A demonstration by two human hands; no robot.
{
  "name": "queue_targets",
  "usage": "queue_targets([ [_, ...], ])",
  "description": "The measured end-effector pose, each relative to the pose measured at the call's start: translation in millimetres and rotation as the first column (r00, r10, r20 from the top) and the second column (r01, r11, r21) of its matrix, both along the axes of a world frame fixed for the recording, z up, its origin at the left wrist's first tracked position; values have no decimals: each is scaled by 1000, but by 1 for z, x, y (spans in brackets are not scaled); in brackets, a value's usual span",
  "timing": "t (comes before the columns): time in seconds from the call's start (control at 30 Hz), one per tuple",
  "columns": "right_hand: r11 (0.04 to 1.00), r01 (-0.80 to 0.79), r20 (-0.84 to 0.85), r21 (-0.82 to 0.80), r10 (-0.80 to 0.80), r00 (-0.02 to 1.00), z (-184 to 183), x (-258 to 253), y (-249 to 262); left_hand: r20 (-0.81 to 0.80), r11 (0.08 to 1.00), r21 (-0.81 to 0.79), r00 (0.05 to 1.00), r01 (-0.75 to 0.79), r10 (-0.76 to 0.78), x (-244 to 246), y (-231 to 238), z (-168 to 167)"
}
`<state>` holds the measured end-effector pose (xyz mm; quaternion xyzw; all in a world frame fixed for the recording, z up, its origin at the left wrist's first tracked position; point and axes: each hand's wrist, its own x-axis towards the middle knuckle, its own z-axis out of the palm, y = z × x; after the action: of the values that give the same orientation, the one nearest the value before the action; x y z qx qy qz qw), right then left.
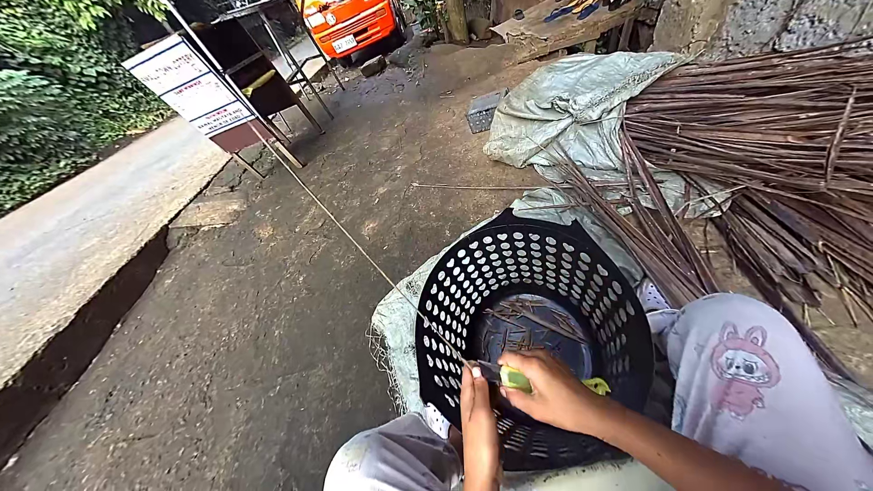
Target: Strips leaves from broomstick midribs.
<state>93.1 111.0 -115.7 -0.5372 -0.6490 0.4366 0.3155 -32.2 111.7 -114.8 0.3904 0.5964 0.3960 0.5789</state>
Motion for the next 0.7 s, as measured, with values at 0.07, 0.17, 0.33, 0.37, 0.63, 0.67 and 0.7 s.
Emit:
queue_targets([
  [0.07, 994, 81, -74, 71, -76, 994, -5, -4, -4, 24, 999, 30, 1000, 13, -13, 0, -2, 0],
  [0.17, 985, 164, -119, 62, -156, 981, -4, -8, -3, 115, 1000, 20, 993, -21, 19, 3, -4, -3],
  [0.33, 958, 186, -85, 217, -171, 981, -12, -11, -5, 64, 994, 96, 996, 54, -60, 2, -6, -7],
  [0.37, 958, 141, -28, 248, -138, 990, -11, -8, -4, -15, 983, 158, 996, 93, -92, -1, -4, -9],
  [0.63, 945, 50, 164, 322, -108, 981, -13, 14, 10, -75, 889, 448, 987, -95, 144, -29, 10, -10],
  [0.67, 940, 143, 123, 309, -189, 974, -12, 12, 10, -68, 875, 465, 980, -136, 188, -27, 8, -9],
  [0.7, 912, 244, 76, 329, -283, 956, -13, 9, 11, -58, 857, 485, 971, -174, 230, -25, 7, -9],
])
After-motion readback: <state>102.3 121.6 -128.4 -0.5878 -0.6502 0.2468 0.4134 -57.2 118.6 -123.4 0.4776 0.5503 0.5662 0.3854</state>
